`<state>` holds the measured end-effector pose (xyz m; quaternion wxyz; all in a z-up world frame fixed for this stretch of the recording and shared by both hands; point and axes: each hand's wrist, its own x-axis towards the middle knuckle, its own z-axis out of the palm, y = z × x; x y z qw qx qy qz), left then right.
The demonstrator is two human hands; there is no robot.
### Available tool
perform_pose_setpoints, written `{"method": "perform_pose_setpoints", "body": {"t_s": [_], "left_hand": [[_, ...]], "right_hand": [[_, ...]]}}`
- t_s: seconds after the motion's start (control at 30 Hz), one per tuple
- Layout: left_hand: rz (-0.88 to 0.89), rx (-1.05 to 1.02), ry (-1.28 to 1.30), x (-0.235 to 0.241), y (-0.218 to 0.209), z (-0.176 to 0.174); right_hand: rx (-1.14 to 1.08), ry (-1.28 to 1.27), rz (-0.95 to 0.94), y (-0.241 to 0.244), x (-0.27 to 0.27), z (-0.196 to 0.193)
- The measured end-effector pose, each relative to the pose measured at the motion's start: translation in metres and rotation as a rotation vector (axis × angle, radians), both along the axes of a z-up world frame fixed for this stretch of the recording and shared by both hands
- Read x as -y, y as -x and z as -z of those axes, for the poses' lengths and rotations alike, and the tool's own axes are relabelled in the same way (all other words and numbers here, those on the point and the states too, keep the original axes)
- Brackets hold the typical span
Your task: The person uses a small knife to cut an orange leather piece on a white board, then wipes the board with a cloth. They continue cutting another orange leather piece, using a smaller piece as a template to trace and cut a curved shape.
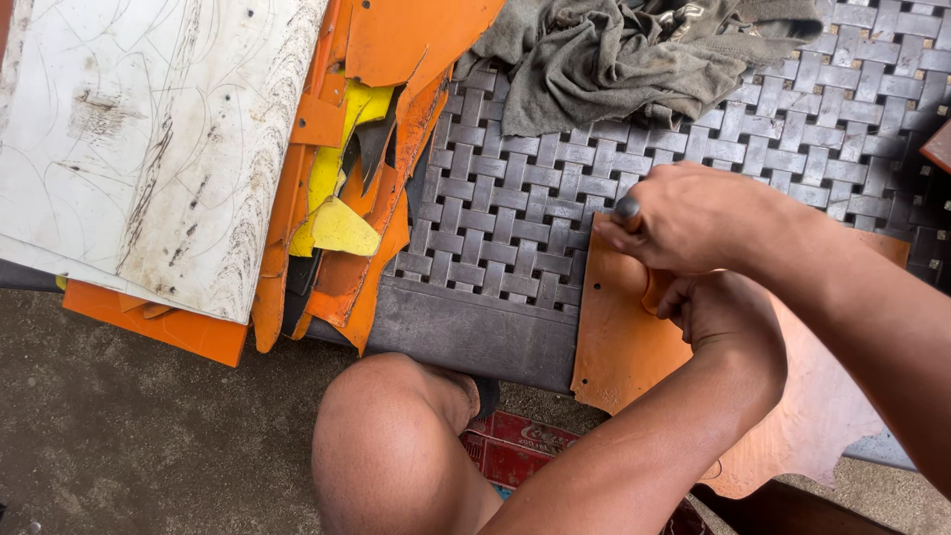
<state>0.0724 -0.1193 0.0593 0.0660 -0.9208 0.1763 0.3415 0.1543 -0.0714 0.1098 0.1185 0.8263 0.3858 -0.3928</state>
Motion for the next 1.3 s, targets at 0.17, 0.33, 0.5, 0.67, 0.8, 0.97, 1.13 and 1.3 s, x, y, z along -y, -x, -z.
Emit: {"method": "perform_pose_setpoints", "body": {"t_s": [0.17, 0.33, 0.5, 0.67, 0.8, 0.97, 1.13, 1.3], "left_hand": [[0.041, -0.008, -0.031, -0.002, 0.004, -0.002], [0.052, 0.018, -0.085, -0.005, 0.007, -0.013], [0.132, -0.046, -0.086, -0.013, 0.007, -0.02], [0.114, -0.053, -0.063, -0.015, 0.006, -0.025], [0.137, -0.03, -0.082, -0.015, 0.008, -0.02], [-0.092, 0.033, -0.027, -0.009, 0.004, -0.01], [-0.172, 0.042, 0.125, -0.017, 0.023, -0.008], [-0.132, 0.086, 0.154, -0.066, 0.1, -0.006]], "right_hand": [[0.013, -0.341, -0.002, -0.002, -0.004, -0.003], [-0.216, -0.479, 0.633, -0.028, 0.022, 0.028], [-0.34, -0.589, 0.881, -0.039, 0.05, 0.063], [-0.326, -0.563, 0.836, -0.041, 0.057, 0.071], [-0.157, -0.398, 0.735, -0.047, 0.061, 0.058], [0.034, -0.518, 0.792, -0.051, 0.109, 0.022], [0.251, -0.86, 0.808, 0.015, 0.179, -0.006], [0.268, -1.022, 1.137, 0.142, 0.201, -0.003]]}}
